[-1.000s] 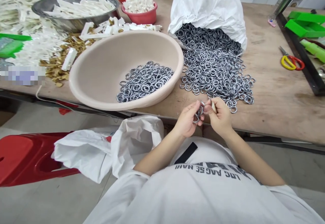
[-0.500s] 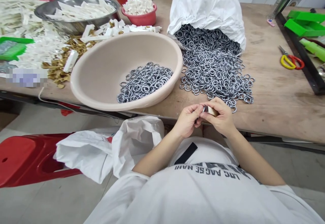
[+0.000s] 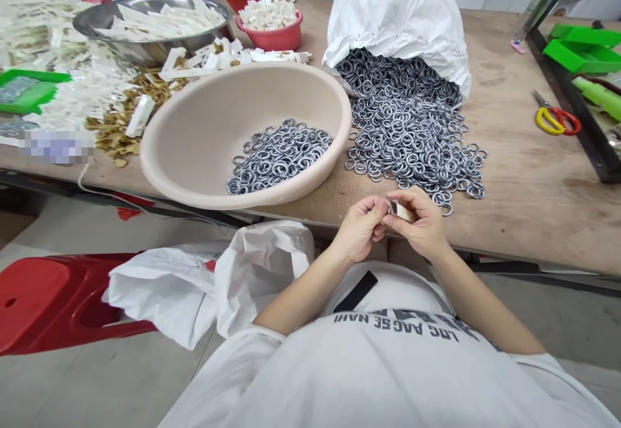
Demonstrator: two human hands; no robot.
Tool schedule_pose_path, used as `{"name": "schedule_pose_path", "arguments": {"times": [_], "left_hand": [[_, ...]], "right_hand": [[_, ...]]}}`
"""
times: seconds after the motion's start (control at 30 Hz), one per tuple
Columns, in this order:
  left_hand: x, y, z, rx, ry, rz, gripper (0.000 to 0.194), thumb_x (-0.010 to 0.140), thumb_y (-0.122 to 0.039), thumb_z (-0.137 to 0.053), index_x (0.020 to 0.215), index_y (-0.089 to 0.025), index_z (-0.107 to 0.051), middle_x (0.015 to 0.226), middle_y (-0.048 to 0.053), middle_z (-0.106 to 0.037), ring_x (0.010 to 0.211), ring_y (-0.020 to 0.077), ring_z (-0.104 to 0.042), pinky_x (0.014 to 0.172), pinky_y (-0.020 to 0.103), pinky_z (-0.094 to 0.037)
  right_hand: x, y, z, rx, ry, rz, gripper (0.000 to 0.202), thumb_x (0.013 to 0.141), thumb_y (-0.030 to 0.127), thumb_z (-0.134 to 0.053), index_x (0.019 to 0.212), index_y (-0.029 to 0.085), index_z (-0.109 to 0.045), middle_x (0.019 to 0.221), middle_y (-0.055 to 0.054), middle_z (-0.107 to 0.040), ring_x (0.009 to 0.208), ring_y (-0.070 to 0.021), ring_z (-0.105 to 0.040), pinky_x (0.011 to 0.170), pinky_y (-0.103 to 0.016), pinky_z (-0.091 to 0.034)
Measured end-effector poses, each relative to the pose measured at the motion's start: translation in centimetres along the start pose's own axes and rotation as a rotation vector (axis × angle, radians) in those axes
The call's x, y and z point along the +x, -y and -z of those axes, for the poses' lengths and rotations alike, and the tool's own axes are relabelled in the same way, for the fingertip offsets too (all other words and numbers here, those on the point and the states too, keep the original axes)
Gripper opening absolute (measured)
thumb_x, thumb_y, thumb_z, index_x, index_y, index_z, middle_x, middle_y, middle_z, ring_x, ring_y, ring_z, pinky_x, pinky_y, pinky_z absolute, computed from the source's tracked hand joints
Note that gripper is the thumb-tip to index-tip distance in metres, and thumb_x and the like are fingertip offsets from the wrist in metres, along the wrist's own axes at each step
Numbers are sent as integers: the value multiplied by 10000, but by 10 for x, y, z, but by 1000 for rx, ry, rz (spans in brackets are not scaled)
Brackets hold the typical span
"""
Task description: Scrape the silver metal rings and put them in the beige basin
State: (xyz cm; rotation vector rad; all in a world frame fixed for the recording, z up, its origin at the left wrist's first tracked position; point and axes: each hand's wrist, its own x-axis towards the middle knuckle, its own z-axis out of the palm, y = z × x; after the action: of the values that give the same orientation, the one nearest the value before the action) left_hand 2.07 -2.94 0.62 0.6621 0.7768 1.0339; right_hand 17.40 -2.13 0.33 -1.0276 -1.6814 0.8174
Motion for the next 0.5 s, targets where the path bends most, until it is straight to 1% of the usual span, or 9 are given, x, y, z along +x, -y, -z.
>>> {"name": "schedule_pose_path", "arguments": {"times": [0.07, 0.17, 0.23, 0.3, 0.37, 0.43, 0.5], "left_hand": [[0, 2, 1, 40, 24, -28, 483, 743, -596, -742, 741, -168, -519, 550, -70, -406, 426, 28, -323, 410, 168, -207], [1, 7, 2, 124, 61, -87, 456, 800, -612, -675, 804, -168, -573, 547, -69, -391, 426, 36, -314, 420, 180, -215], [1, 9, 2, 171, 71, -133, 475, 821, -623, -641, 744, -162, -556, 550, -58, -394, 437, 40, -319, 431, 190, -224], [1, 10, 1, 198, 76, -170, 518, 848, -634, -596, 663, -159, -503, 552, -48, -395, 448, 43, -327, 444, 199, -233], [1, 9, 0, 199, 71, -192, 539, 874, -637, -553, 635, -161, -467, 546, -46, -383, 453, 46, -332, 453, 203, -241], [1, 7, 0, 171, 50, -199, 537, 879, -637, -546, 641, -164, -454, 549, -49, -375, 452, 45, -329, 452, 200, -240], [2, 5, 0, 137, 21, -186, 530, 865, -639, -567, 655, -166, -452, 561, -52, -379, 451, 43, -327, 443, 196, -240]], "right_hand": [[2, 0, 1, 66, 39, -10, 337, 822, 430, -740, 1126, 289, -705, 911, -23, -583, 855, -192, -559, 802, -355, -460], [8, -1, 1, 184, 92, -13, 200, 838, 403, -730, 985, 267, -723, 859, -6, -579, 837, -178, -553, 791, -332, -438], [10, 0, 1, 254, 90, -64, 165, 851, 410, -716, 875, 248, -696, 791, 9, -561, 764, -161, -529, 737, -310, -421], [11, 2, 2, 265, 64, -129, 222, 894, 441, -656, 815, 234, -647, 734, 18, -535, 697, -149, -491, 687, -296, -397], [8, 5, 4, 157, 39, -129, 285, 928, 469, -595, 783, 225, -601, 702, 19, -506, 663, -144, -457, 655, -292, -363], [3, 10, 7, -48, 53, -40, 311, 942, 473, -569, 765, 217, -576, 695, 14, -491, 657, -144, -444, 635, -294, -326], [-4, 15, 8, -249, 100, 71, 322, 948, 456, -566, 739, 211, -556, 686, 12, -476, 651, -142, -439, 624, -298, -298]]}}
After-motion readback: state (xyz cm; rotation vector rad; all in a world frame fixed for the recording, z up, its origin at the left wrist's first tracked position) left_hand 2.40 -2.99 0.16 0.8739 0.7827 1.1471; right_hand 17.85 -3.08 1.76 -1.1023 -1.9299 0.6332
